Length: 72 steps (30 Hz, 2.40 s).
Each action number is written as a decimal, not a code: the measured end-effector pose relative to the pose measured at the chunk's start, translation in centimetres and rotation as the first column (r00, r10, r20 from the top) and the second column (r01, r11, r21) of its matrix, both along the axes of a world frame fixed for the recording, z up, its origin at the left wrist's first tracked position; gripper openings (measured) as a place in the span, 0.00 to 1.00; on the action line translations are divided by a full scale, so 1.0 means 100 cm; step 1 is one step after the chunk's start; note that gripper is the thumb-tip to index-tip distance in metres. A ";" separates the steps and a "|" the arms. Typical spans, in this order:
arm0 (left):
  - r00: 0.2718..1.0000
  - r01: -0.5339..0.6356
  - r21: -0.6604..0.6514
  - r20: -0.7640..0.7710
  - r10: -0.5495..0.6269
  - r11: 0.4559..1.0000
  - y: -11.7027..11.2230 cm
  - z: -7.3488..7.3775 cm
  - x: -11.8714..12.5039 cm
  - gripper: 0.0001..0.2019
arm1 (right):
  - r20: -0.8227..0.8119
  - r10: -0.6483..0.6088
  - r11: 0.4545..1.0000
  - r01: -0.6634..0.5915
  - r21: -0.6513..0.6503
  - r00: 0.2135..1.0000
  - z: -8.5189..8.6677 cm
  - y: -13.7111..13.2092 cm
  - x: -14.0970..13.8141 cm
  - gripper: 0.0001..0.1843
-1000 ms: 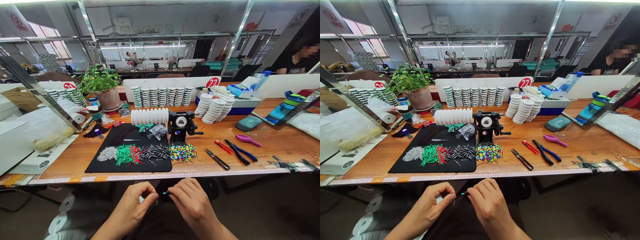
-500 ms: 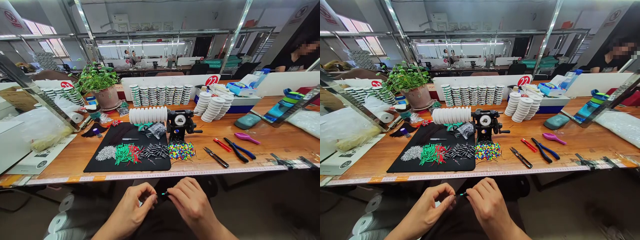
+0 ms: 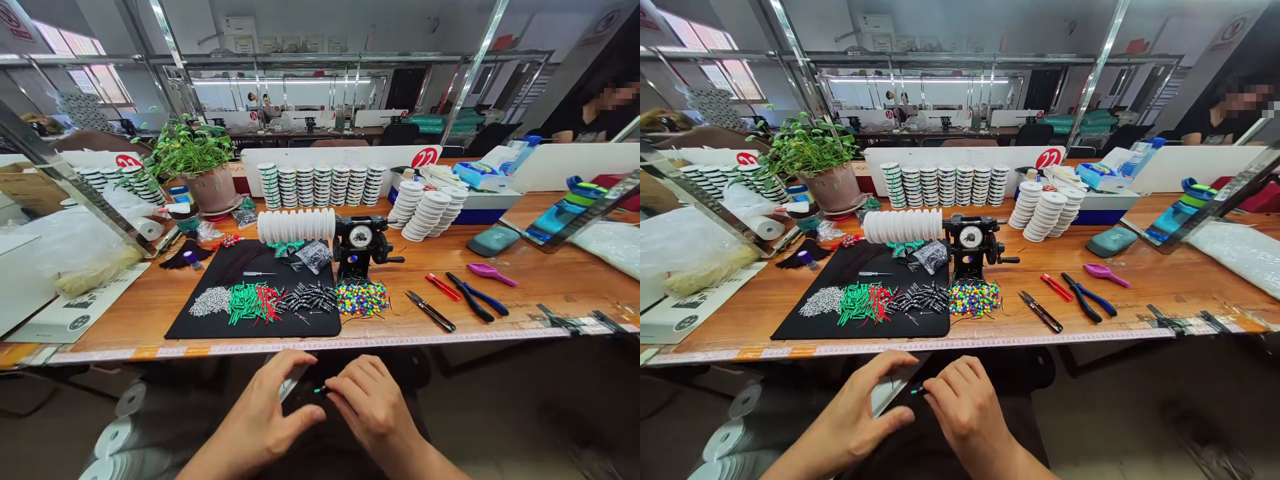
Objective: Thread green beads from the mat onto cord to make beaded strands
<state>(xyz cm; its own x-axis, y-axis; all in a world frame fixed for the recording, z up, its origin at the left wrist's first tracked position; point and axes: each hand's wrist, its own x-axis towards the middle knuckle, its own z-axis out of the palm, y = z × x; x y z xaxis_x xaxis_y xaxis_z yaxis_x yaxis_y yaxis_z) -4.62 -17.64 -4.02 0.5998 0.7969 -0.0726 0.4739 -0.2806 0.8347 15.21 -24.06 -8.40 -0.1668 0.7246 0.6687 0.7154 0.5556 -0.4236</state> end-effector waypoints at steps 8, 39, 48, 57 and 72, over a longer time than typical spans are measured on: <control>0.999 -0.036 0.020 -0.009 0.036 0.999 -0.016 -0.004 0.020 0.03 | -0.127 0.017 1.000 -0.018 -0.009 0.992 0.003 -0.007 -0.003 0.08; 0.988 0.007 -0.013 -0.155 -0.009 1.000 -0.015 -0.002 0.011 0.03 | -0.263 0.036 0.960 -0.107 -0.259 0.964 -0.008 -0.016 -0.003 0.14; 0.995 0.036 0.000 -0.088 -0.036 0.999 -0.018 -0.009 0.011 0.05 | -0.261 -0.011 0.925 -0.090 -0.370 0.965 -0.012 -0.023 -0.007 0.09; 0.989 -0.025 0.102 -0.145 0.040 0.994 -0.017 -0.009 0.015 0.04 | -0.272 -0.029 0.941 -0.066 -0.333 0.962 -0.015 -0.024 -0.010 0.12; 0.988 0.058 0.102 -0.147 -0.042 0.993 -0.014 -0.009 0.013 0.06 | -0.277 -0.056 0.960 -0.024 -0.278 0.959 -0.013 -0.020 -0.012 0.19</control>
